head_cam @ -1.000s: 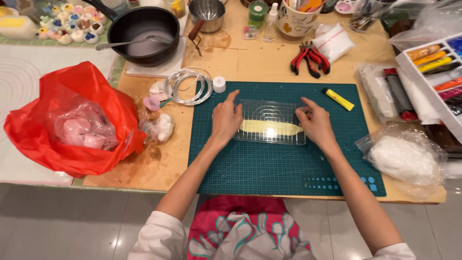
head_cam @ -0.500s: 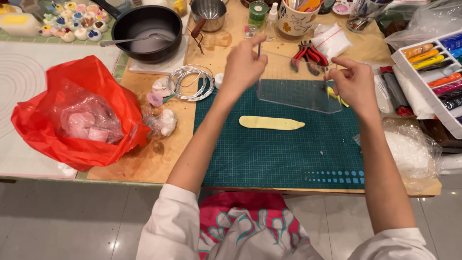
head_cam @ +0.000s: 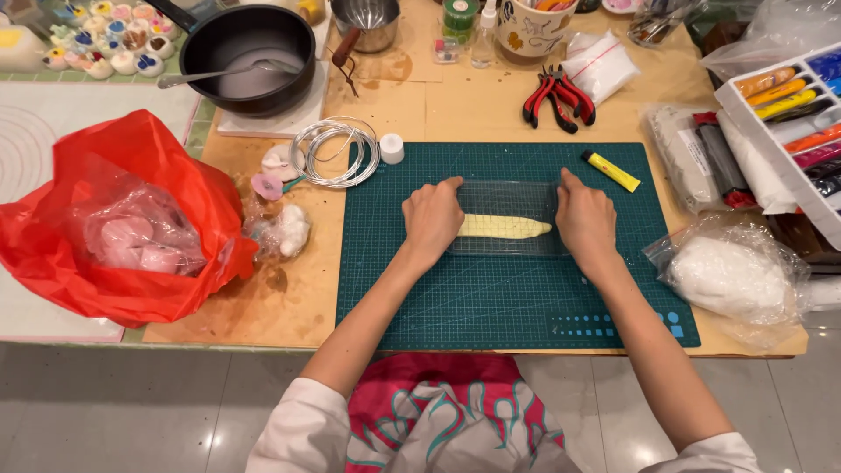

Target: Rolling and shaping yellow clay on a cutting mat using an acrylic plate.

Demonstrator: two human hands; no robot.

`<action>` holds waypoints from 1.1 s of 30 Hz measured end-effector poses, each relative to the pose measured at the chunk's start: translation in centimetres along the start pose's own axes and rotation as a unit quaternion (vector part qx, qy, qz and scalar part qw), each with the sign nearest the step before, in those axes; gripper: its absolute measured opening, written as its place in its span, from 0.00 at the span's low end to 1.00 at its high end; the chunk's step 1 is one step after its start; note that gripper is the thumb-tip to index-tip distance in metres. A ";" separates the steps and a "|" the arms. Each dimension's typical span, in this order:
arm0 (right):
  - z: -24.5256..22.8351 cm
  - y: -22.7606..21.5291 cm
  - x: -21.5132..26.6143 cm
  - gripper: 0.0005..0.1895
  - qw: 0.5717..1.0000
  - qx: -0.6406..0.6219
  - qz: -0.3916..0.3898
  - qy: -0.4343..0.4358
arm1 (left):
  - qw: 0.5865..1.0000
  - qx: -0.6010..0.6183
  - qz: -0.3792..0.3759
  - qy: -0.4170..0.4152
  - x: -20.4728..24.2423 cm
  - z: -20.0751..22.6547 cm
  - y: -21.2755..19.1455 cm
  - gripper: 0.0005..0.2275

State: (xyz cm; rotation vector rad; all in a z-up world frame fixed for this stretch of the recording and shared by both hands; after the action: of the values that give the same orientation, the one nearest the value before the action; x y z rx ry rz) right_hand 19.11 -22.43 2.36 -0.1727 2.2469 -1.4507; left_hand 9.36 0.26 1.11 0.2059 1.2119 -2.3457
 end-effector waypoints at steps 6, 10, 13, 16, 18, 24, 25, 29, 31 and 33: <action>0.5 2.1 0.3 0.19 0.997 0.067 0.025 -0.028 | 0.999 -0.032 0.026 0.035 0.1 0.4 -0.1 0.16; 0.0 2.1 0.4 0.20 0.993 0.118 0.008 -0.010 | 0.997 -0.051 0.025 0.048 0.1 0.6 0.1 0.16; -0.1 2.1 0.7 0.20 0.990 0.136 0.016 -0.019 | 0.995 -0.068 0.032 0.059 0.6 0.7 0.3 0.16; 0.2 2.6 0.5 0.21 0.987 0.152 0.027 -0.033 | 0.993 -0.083 0.042 0.067 0.2 0.7 0.2 0.16; 0.2 3.1 0.7 0.22 0.982 0.183 0.012 -0.039 | 0.993 -0.095 0.030 0.070 0.2 0.7 0.5 0.14; 0.8 4.4 0.5 0.28 0.968 0.235 0.027 -0.088 | 0.990 -0.112 -0.008 0.085 -0.1 0.7 1.3 0.13; 0.6 4.2 0.3 0.28 0.968 0.233 0.029 -0.089 | 0.990 -0.113 -0.006 0.085 -0.4 0.8 1.2 0.13; 0.0 3.6 0.7 0.26 0.973 0.217 0.024 -0.077 | 0.989 -0.118 -0.006 0.087 0.3 0.9 1.0 0.14; -0.2 3.0 0.8 0.25 0.976 0.208 0.026 -0.061 | 0.989 -0.114 0.009 0.092 0.4 1.2 0.7 0.16; -0.4 2.6 0.9 0.27 0.974 0.217 0.038 -0.053 | 0.989 -0.109 0.023 0.101 0.2 1.4 0.3 0.19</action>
State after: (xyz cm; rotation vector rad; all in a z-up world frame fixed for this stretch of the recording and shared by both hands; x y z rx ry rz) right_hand 18.47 -21.26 -0.09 -0.0213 1.7806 -1.8004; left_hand 9.43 -1.11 1.61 0.4000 1.5310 -2.1730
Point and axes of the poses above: each hand's wrist, its own x-axis away from the middle knuckle, its own y-axis out of the palm, z = x × y, the point moved 9 cm from there along -x, towards the middle knuckle, and after that the axes turned 1 degree about y, right-handed, at the moved point
